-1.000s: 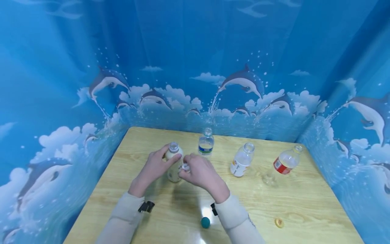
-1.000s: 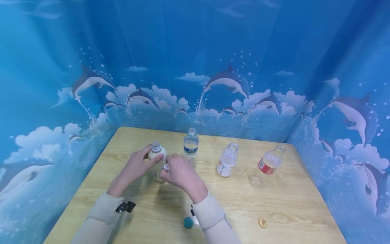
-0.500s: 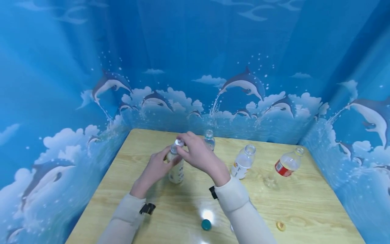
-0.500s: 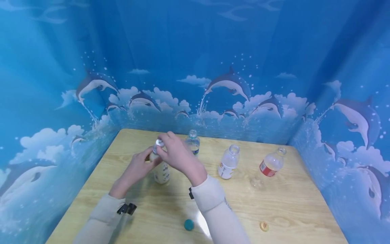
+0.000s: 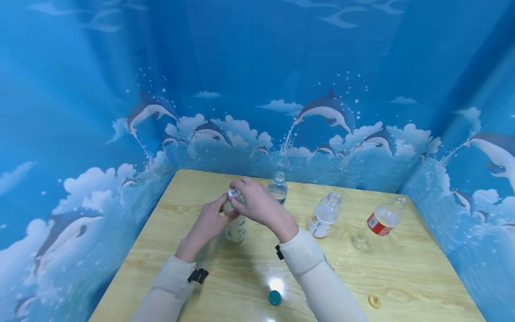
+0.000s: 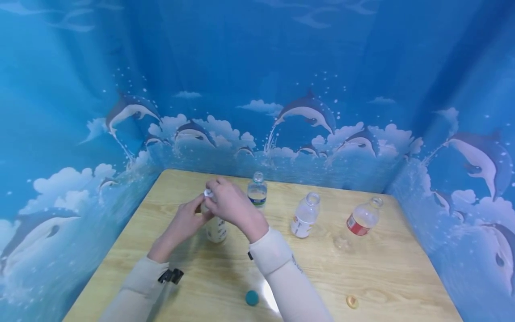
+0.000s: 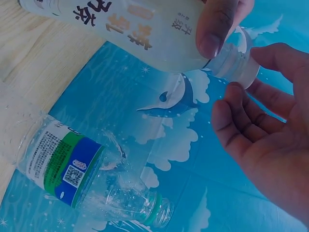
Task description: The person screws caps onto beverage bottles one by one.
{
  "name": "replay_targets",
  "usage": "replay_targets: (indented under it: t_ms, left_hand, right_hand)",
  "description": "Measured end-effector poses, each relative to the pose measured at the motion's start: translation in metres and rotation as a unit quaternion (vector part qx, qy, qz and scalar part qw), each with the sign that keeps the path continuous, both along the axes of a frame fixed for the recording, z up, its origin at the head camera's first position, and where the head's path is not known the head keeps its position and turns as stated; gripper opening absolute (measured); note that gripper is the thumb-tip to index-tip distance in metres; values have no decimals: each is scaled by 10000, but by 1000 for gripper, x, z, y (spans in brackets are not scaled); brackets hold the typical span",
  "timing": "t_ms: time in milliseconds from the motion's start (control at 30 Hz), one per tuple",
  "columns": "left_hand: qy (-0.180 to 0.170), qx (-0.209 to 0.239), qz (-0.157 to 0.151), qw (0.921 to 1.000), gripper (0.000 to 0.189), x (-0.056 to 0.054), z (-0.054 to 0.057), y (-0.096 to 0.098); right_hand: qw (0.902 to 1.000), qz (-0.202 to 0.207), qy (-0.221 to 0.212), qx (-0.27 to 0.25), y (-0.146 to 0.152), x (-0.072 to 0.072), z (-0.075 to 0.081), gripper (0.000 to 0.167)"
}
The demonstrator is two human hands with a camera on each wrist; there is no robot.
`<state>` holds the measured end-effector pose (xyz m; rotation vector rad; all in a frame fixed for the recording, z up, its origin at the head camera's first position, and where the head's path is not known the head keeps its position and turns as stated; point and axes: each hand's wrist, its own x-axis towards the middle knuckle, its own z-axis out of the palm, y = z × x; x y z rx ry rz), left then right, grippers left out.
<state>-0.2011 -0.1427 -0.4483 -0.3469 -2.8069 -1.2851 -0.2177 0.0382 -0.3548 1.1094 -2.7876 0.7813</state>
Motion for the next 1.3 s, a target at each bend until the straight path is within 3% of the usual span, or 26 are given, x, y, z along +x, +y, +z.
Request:
replay_targets:
  t_ms: [300, 467, 533, 600, 733, 800, 867, 933, 1033, 1100, 1200, 1300]
  left_hand:
    - [-58, 139, -100, 9998, 63, 1, -1, 0]
    - [-52, 216, -66, 9997, 61, 2, 0, 2]
    - [-22, 231, -24, 9997, 61, 2, 0, 3]
    - [-4, 257, 26, 9997, 62, 3, 0, 3]
    - [62, 242, 83, 9997, 57, 2, -1, 3]
    - [146, 157, 73, 9997, 54, 2, -2, 3]
    - [224, 109, 36, 9997, 52, 2, -3, 3]
    - [274, 80, 9, 9996, 52, 1, -3, 2]
    - [344, 66, -23, 9994, 54, 0, -3, 1]
    - [369, 63, -50, 9993, 56, -1, -3, 0]
    - [281, 124, -63, 9995, 51, -2, -3, -1]
    - [80, 244, -17, 9997, 48, -2, -3, -1]
  right_hand:
    - [9998, -91, -26, 151, -1, -3, -1, 26]
    - [9987, -445, 113, 234, -3, -8, -3, 24]
    - [9969, -617, 396, 293, -5, -11, -7, 31]
    - [9918, -730, 960, 418, -8, -15, -13, 41]
    - [9693, -883, 2104, 911, -16, -22, -23, 59]
    - [9613, -949, 2344, 1096, -17, -22, -24, 63]
    - [9624, -987, 2247, 1161, -17, -18, -20, 63]
    - [9717, -885, 1913, 1068, -14, -14, -14, 59]
    - [9908, -362, 1056, 761, -8, -10, -1, 49]
    - [9976, 84, 411, 547, -4, -10, 5, 46]
    - [9975, 523, -265, 389, 1, -11, 10, 40]
    - [9962, 678, -416, 363, 3, -13, 10, 35]
